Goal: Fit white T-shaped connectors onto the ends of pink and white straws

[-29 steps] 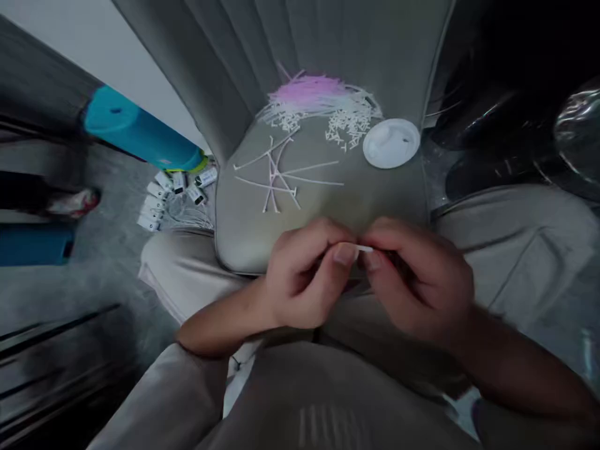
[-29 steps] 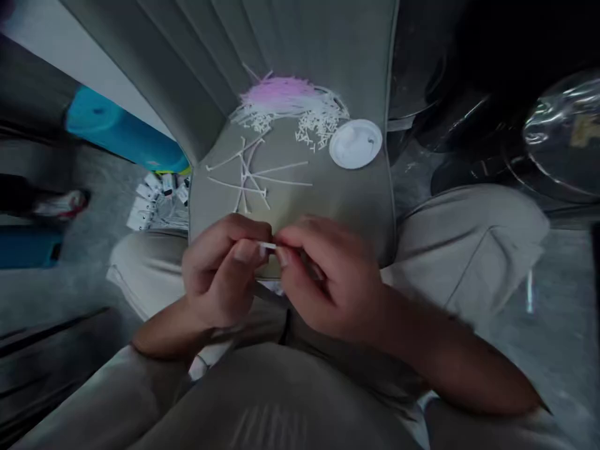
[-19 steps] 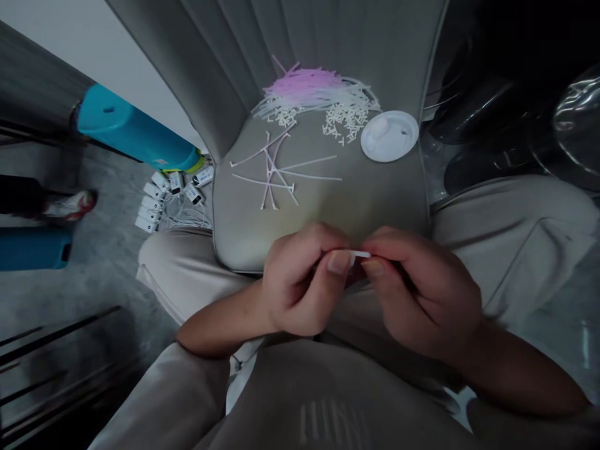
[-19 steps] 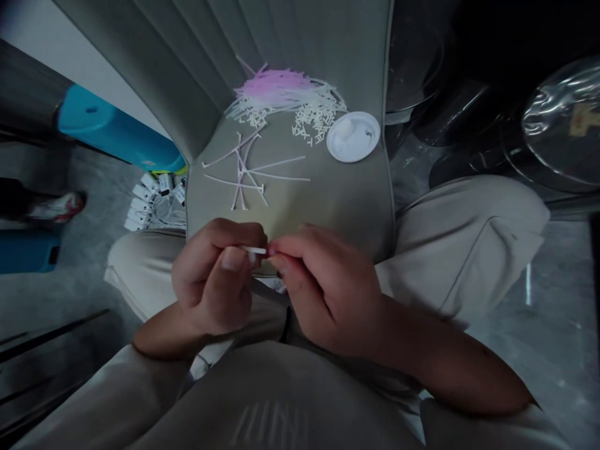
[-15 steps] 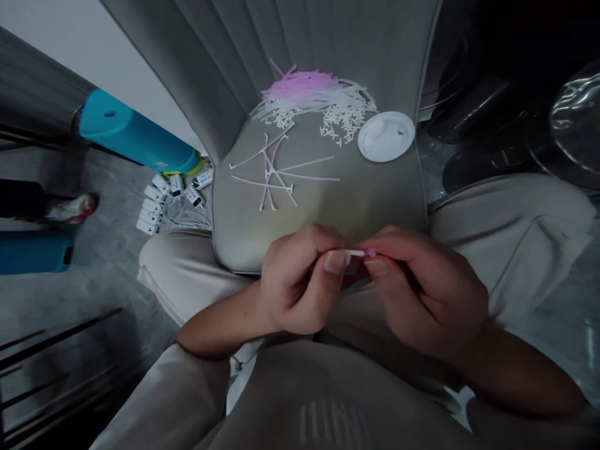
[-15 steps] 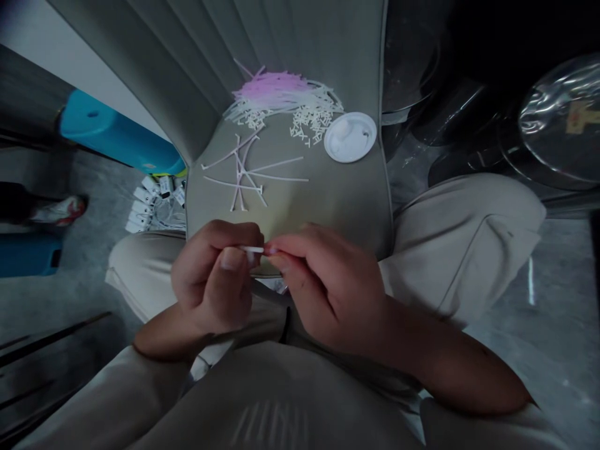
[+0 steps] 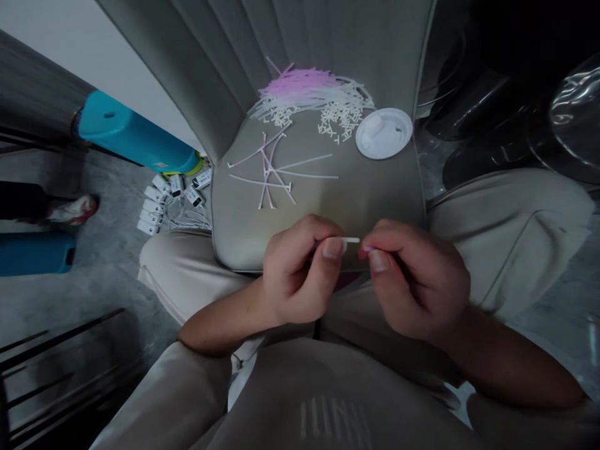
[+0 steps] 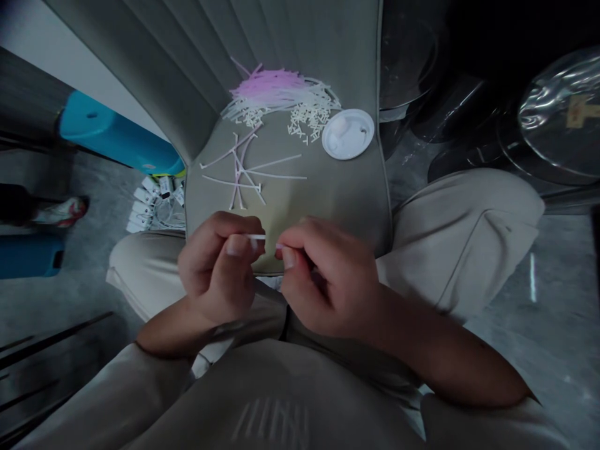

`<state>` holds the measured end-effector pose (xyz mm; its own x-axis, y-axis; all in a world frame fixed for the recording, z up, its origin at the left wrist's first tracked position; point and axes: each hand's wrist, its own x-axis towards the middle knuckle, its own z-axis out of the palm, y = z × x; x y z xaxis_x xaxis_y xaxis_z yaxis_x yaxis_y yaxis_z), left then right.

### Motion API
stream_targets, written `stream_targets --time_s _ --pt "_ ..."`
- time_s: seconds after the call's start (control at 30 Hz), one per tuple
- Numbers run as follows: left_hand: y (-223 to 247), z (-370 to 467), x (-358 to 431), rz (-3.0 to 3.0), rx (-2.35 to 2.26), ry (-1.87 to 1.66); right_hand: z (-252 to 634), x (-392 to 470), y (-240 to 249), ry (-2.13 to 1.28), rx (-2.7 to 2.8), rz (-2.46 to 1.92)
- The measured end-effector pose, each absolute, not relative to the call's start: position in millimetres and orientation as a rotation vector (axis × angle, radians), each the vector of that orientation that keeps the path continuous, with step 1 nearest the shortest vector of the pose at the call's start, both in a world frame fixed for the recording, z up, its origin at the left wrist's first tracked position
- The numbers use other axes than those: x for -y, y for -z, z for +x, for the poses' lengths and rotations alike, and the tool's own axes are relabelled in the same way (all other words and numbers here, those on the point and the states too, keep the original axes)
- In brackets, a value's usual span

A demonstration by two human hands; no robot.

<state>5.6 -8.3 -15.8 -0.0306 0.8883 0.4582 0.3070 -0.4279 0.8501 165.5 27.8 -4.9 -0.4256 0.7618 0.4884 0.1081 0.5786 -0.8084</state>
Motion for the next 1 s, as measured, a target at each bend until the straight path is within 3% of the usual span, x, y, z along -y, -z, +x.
stream_targets --time_s 1.0 --pt "16.9 26.4 14.5 1.773 -1.221 -1.548 160.3 -18.9 15.0 -0.887 1.703 -0.673"
